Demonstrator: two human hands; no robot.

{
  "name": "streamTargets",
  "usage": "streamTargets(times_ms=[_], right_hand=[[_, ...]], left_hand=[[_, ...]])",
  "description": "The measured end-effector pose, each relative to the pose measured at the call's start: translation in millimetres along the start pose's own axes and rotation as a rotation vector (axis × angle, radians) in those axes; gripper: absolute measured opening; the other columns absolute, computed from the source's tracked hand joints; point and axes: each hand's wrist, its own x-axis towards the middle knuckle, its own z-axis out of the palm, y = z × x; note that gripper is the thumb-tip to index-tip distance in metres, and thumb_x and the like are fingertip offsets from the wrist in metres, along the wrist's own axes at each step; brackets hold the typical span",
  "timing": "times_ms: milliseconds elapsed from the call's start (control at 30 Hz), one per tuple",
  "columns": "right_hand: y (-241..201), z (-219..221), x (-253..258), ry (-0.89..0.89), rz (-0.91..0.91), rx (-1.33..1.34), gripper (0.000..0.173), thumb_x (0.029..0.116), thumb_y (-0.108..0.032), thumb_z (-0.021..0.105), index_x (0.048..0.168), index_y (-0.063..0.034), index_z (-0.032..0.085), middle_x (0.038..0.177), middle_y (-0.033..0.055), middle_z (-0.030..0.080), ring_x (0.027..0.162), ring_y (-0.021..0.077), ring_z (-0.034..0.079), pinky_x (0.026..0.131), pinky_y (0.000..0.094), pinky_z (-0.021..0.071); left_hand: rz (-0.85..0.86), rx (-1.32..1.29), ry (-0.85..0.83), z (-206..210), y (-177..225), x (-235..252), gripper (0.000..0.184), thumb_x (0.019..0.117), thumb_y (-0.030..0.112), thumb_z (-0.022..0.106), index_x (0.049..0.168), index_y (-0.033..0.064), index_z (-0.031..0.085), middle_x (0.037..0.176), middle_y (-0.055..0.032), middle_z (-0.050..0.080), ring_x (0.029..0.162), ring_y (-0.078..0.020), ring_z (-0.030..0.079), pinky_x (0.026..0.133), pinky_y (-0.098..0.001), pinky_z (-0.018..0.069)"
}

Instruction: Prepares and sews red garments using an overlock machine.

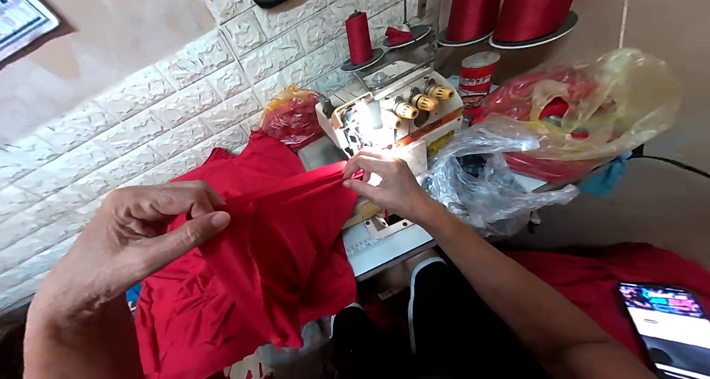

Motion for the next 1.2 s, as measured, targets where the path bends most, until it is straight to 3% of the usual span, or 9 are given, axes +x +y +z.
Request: streamTargets(times_ms=[133,200,300,433,500,700,867,1067,1200], right_hand=[[-2,2,-2,0.021,0.073,0.014,0.013,0.0932,-0.020,0.072,0.103,-0.0121,0.074,0.077,0.0002,0.064,0.058,0.0113,0.054,0.054,0.0323,0.0462],[-3,1,-2,0.017,0.069,0.021,0.015,0.0937,-0.018,0.072,0.108,-0.0124,0.074,0.083,0.0003,0.067,0.060,0.0109,0.055,0.054,0.0320,0.0469],[-3,2,-3,-0.008,-0.009,0.018,0.012,0.0944,-0.017,0.071,0.102,-0.0135,0.079,0.097,0.0009,0.073,0.072,0.0108,0.064,0.063,0.0318,0.0548],[-20,-12,-29,-0.027,-0.049,-0.135,0.014,0.0952,-0.021,0.067,0.093,-0.0121,0.077,0.090,0.0008,0.072,0.077,0.0143,0.066,0.070,0.0364,0.0525],[-22,-29,-50,-0.006,0.018,-0.180,0.016,0.0968,-0.022,0.064,0.098,-0.0124,0.078,0.098,0.0013,0.074,0.083,0.0154,0.068,0.075,0.0401,0.0522],[-3,-25,-87,0.103,0.097,-0.197,0.017,0.0979,-0.021,0.063,0.098,-0.0126,0.078,0.110,0.0015,0.077,0.087,0.0133,0.070,0.074,0.0394,0.0484],[2,-10,-79,0.181,0.037,-0.290,0.016,0.0974,-0.018,0.064,0.098,-0.0125,0.079,0.108,0.0024,0.077,0.083,0.0147,0.069,0.071,0.0372,0.0478],[9,-8,-53,0.143,0.011,-0.331,0.018,0.0962,-0.016,0.062,0.099,-0.0117,0.079,0.101,0.0057,0.077,0.084,0.0207,0.071,0.070,0.0400,0.0484],[19,-12,-42,0.080,0.020,-0.306,0.020,0.0984,-0.020,0.061,0.100,-0.0114,0.078,0.096,0.0058,0.076,0.081,0.0203,0.069,0.073,0.0410,0.0512]], left_hand=[[0.014,0.010,-0.003,1,4,2,0.017,0.0955,0.023,0.068,0.079,0.0210,0.067,0.085,0.0112,0.068,0.079,-0.0006,0.065,0.068,-0.0164,0.0547],[0.023,0.007,-0.007,1,4,3,0.017,0.0956,0.023,0.067,0.079,0.0209,0.066,0.084,0.0109,0.068,0.079,-0.0011,0.065,0.068,-0.0169,0.0545],[0.048,0.002,0.002,3,3,5,0.015,0.0962,0.023,0.068,0.081,0.0210,0.068,0.086,0.0114,0.069,0.079,-0.0012,0.066,0.069,-0.0174,0.0555],[0.059,-0.001,0.007,20,15,13,0.016,0.0959,0.026,0.069,0.080,0.0228,0.069,0.085,0.0128,0.069,0.083,-0.0020,0.067,0.073,-0.0195,0.0557],[0.065,0.015,-0.005,37,23,19,0.018,0.0970,0.029,0.068,0.080,0.0232,0.069,0.085,0.0136,0.069,0.088,-0.0019,0.066,0.078,-0.0208,0.0550],[0.117,0.001,-0.112,79,18,43,0.025,0.1005,0.025,0.064,0.080,0.0122,0.071,0.084,0.0086,0.070,0.093,-0.0013,0.065,0.087,-0.0214,0.0523],[0.066,-0.067,-0.067,73,4,52,0.024,0.0979,0.023,0.068,0.075,0.0150,0.066,0.082,0.0086,0.070,0.090,-0.0050,0.069,0.088,-0.0256,0.0572],[-0.014,-0.086,-0.059,70,-3,56,0.022,0.0969,0.025,0.069,0.076,0.0185,0.067,0.080,0.0116,0.067,0.079,0.0017,0.065,0.070,-0.0145,0.0539],[-0.050,0.061,-0.016,64,-5,54,0.021,0.0957,0.025,0.067,0.076,0.0179,0.067,0.082,0.0105,0.067,0.074,0.0013,0.063,0.064,-0.0139,0.0519]])
